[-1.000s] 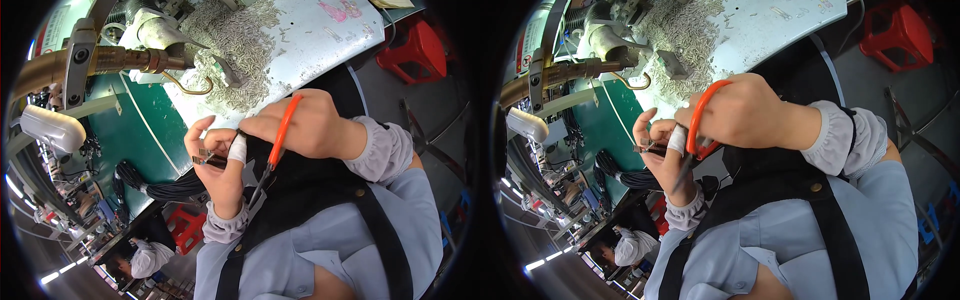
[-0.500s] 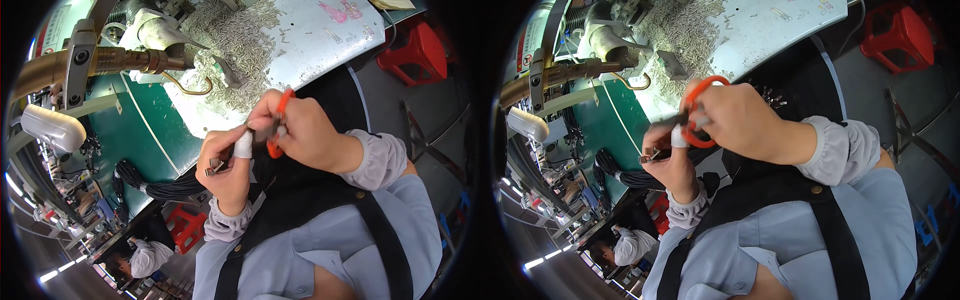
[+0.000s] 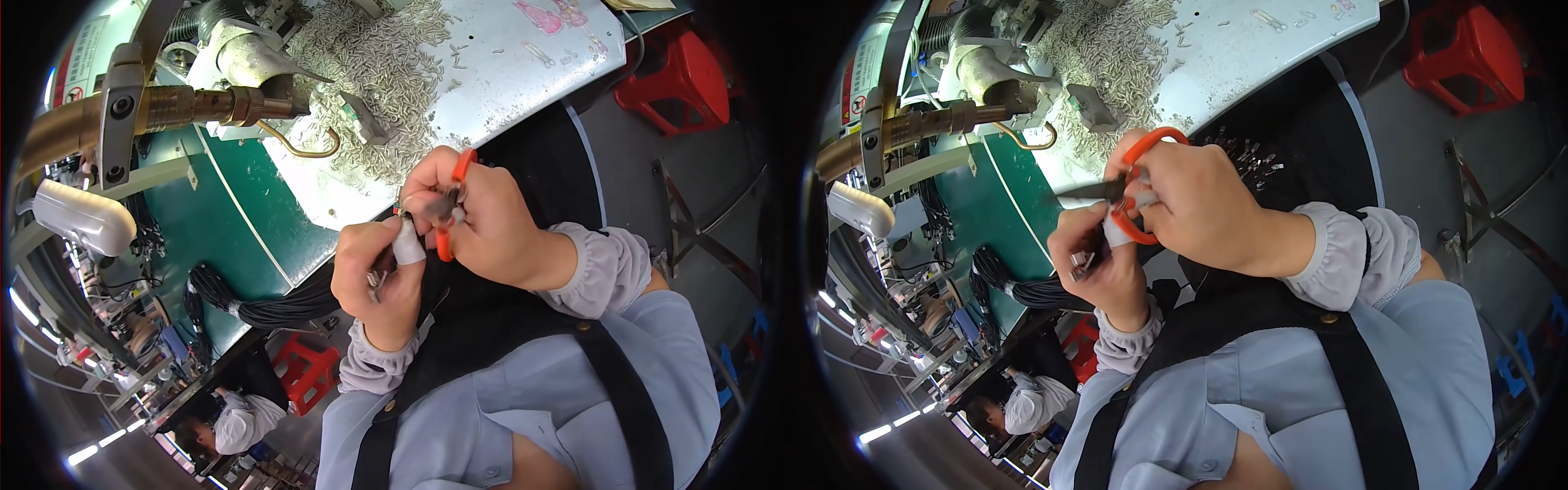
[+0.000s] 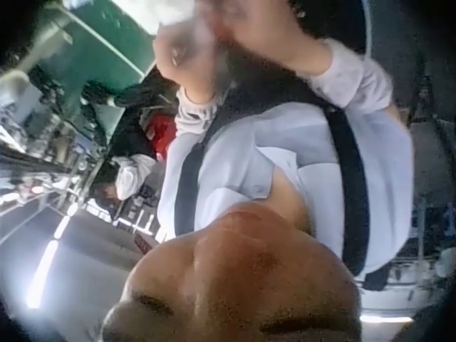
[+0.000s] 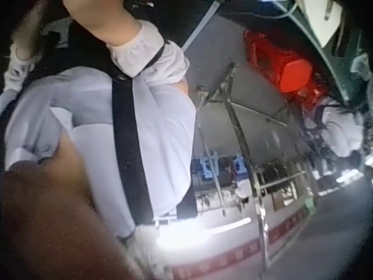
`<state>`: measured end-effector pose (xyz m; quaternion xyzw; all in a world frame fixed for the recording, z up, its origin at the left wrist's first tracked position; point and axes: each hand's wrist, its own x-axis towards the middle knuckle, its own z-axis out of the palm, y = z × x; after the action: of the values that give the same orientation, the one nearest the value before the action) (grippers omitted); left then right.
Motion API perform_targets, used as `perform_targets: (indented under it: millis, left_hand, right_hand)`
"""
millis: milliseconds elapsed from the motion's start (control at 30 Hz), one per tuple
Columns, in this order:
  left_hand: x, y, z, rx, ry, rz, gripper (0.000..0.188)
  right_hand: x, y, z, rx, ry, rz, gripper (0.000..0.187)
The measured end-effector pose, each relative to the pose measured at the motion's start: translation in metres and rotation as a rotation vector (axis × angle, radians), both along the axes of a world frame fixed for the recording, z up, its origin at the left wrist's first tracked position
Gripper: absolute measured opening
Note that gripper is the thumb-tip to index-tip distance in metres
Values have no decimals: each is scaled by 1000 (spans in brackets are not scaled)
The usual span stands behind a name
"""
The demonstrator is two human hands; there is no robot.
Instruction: The person trims the ends of wires on a connector with shears and places the connector into a machine. After repeating this for each wire in a bundle, the person gathers the bundle and moves it to the side.
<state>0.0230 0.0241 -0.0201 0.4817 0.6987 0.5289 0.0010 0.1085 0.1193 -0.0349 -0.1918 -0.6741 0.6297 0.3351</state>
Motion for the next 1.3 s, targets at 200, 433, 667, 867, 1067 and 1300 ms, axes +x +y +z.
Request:
perform_targets:
  millis: [200, 433, 667, 867, 1067, 1300]
  left_hand:
    - [-1, -1, 15, -112, -876, 52, 14]
    - [-8, -7, 18, -73, -862, -21, 16]
    - [-7, 5, 23, -105, -694, 27, 13]
    - [-41, 17, 19, -252, -1027, -39, 12]
    - [-78, 56, 10, -87, -1272, -126, 9]
    - [-105, 79, 17, -219, -1278, -160, 8]
  right_hand:
    - [2, 0, -13, -404, 35, 133, 17]
    - [22, 14, 4, 145, -356, 191, 27]
    - [15, 9, 3, 259, -420, 167, 29]
    - [10, 15, -10, -221, -283, 267, 29]
    - [-29, 58, 5, -416, -54, 109, 25]
    - [-70, 95, 1, 8, -170, 5, 22]
